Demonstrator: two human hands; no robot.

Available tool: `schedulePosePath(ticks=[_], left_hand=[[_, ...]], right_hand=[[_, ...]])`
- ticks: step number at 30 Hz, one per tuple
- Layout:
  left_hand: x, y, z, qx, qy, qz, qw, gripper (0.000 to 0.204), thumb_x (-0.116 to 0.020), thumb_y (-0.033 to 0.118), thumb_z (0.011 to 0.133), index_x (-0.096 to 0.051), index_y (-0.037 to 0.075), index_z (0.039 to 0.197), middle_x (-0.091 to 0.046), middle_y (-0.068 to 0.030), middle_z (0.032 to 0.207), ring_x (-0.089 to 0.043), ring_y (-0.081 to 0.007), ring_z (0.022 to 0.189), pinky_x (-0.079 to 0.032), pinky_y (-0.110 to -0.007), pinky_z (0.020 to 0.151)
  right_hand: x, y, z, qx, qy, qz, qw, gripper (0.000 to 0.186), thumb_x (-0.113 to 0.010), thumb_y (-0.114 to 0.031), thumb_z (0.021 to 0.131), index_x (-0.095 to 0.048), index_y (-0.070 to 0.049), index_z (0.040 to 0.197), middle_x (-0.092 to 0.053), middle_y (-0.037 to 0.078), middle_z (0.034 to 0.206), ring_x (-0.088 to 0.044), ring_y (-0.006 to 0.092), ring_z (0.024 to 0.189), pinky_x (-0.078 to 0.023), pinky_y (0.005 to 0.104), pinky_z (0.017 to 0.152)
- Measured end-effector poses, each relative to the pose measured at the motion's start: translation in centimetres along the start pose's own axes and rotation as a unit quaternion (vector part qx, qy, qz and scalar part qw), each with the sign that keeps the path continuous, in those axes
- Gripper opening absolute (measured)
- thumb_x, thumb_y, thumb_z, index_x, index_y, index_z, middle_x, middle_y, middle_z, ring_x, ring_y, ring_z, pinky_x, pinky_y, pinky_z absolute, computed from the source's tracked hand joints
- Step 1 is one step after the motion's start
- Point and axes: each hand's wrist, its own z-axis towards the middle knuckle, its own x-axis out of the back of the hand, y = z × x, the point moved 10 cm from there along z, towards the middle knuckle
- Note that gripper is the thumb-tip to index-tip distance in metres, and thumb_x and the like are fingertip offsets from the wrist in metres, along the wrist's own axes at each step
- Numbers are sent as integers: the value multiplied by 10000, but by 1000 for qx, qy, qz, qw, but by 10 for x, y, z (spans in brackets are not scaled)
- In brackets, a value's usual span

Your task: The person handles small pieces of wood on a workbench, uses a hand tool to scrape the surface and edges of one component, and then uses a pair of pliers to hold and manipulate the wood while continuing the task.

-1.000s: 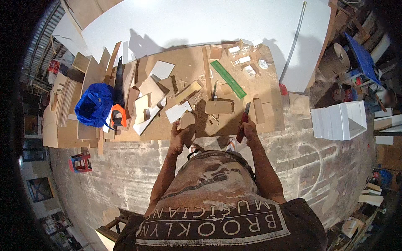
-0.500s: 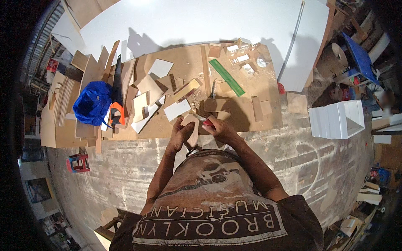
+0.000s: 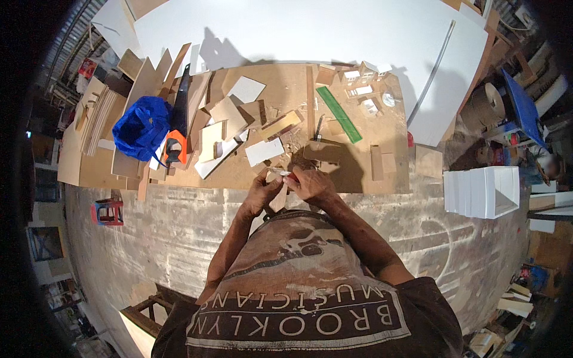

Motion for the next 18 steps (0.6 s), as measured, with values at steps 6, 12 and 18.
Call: schedulePosePath(ticks=[6,12,18], left_hand=[[7,-15,-1,29,23,-6,999,319,-695,282,979,-652,10,1140,-695,-29,979,-615,-91,855,-497,-248,743],[9,-17,0,1,44,-55,998,323,-699,302,975,-669,6,1102,-697,-39,966,-614,-97,803,-498,-257,709],[8,-17,-4,18,73,-56,996,333,-715,308,961,-672,-3,1073,-714,-53,957,-635,-104,783,-502,-257,673]], right_hand=[[-10,0,-1,-5,-6,-33,999,405,-541,-461,993,-581,-59,967,-663,202,714,-687,407,709,-541,521,664],[-13,-4,0,-19,-22,-27,999,409,-535,-466,986,-594,-61,982,-665,211,697,-696,397,704,-546,530,661],[-9,-10,0,-30,-11,-61,998,428,-536,-478,982,-597,-55,950,-658,214,681,-690,407,676,-544,533,651]])
